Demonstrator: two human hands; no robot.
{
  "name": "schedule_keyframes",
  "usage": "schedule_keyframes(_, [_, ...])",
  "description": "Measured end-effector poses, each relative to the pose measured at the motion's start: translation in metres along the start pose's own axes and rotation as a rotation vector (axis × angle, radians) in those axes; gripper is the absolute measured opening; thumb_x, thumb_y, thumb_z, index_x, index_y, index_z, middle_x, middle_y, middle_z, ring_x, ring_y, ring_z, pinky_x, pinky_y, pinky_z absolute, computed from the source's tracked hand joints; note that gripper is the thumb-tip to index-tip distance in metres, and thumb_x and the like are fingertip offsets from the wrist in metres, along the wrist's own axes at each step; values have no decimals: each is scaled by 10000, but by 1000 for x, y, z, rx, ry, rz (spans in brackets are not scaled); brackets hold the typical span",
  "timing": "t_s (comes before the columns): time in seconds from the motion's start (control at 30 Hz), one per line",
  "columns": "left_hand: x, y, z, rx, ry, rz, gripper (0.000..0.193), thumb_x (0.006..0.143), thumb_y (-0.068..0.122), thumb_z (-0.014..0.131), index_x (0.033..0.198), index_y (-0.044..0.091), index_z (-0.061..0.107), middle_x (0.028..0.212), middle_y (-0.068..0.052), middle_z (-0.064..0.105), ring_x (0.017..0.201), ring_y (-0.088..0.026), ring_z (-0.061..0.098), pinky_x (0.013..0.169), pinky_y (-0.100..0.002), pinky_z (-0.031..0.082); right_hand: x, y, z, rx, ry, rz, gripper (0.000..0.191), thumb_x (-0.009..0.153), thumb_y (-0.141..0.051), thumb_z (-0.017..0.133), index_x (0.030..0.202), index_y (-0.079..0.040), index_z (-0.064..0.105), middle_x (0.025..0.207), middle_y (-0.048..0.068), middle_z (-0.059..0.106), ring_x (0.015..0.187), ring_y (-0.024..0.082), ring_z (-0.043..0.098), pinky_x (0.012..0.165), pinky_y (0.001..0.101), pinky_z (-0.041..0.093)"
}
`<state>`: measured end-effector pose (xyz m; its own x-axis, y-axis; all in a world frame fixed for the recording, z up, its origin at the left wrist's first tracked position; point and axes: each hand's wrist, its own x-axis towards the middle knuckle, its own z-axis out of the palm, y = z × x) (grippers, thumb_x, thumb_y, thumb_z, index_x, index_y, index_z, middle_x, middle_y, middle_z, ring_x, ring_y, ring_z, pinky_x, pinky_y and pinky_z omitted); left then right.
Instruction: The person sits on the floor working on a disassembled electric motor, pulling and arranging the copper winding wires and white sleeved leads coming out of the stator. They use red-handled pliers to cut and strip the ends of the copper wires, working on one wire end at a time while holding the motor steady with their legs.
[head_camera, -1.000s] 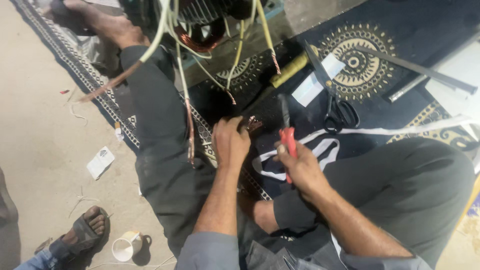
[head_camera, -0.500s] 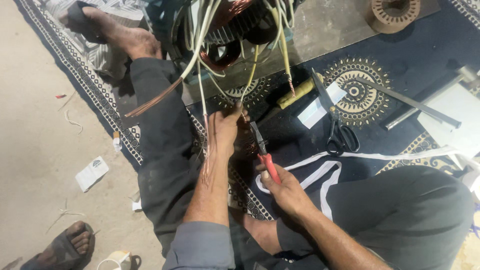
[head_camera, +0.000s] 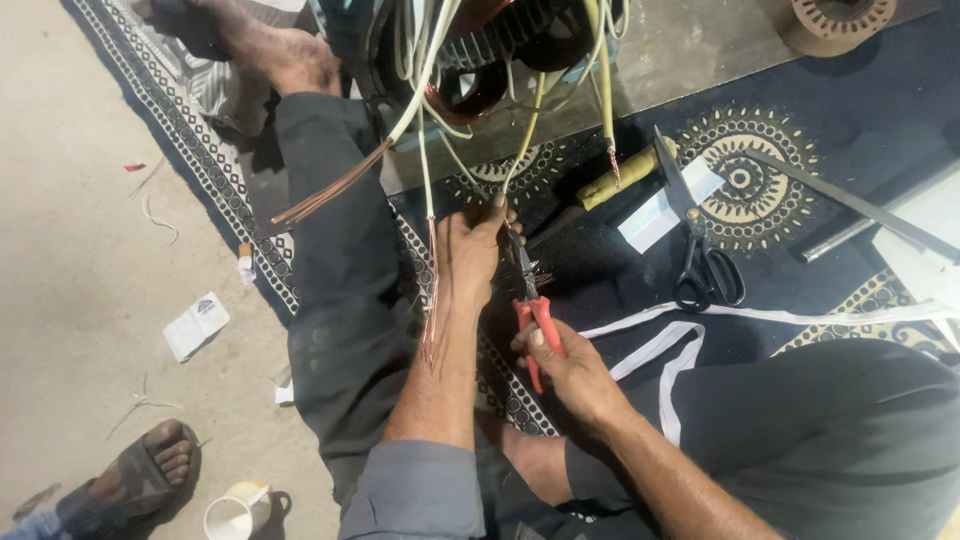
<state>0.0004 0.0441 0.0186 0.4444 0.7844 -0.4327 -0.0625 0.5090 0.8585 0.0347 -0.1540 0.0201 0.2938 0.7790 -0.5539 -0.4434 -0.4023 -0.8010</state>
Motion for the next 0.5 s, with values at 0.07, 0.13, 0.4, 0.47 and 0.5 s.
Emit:
schedule_keyframes(0.07, [1, -2, -1, -9, -6, -8, 245, 986, 212, 665, 926, -24, 692, 784, -65, 665, 643, -157, 637, 581, -309, 564, 1, 4, 3, 136, 10, 87, 429, 980, -381, 566, 1271, -70, 621, 965, 55, 674, 805, 135, 628, 727, 313, 533])
schedule_keyframes(0.13, [3, -5, -1, -52, -2, -10, 230, 989, 203, 668, 931, -19, 677, 799, -70, 665, 655, -163, 644, 593, -319, 573, 1, 10, 1, 208, -4, 138, 398, 983, -411, 555, 1189, -75, 611, 929, 90, 675, 762, 174, 634, 678, 358, 539])
schedule_keyframes(0.4, [9, -18, -7, -144, -40, -66, 229, 976, 235, 672, 980, 6, 664, 823, -73, 662, 681, -184, 672, 621, -344, 608, 9, 16, -26, 869, -674, 381, 452, 1004, -529, 448, 827, -114, 471, 790, 228, 660, 677, 372, 654, 584, 490, 556])
schedule_keyframes(0.47, [9, -19, -8, -192, -86, -102, 262, 987, 267, 665, 976, 5, 658, 817, -83, 663, 670, -203, 679, 628, -341, 616, 5, 12, -29, 840, -622, 358, 487, 999, -544, 503, 840, -83, 516, 817, 243, 669, 713, 385, 681, 621, 506, 578])
schedule_keyframes(0.5, [9, -20, -9, -202, -65, -87, 244, 984, 252, 675, 987, 8, 661, 833, -73, 664, 692, -193, 682, 636, -343, 619, 1, 10, -28, 826, -600, 354, 506, 996, -552, 530, 847, -68, 539, 831, 250, 674, 731, 391, 695, 640, 514, 589])
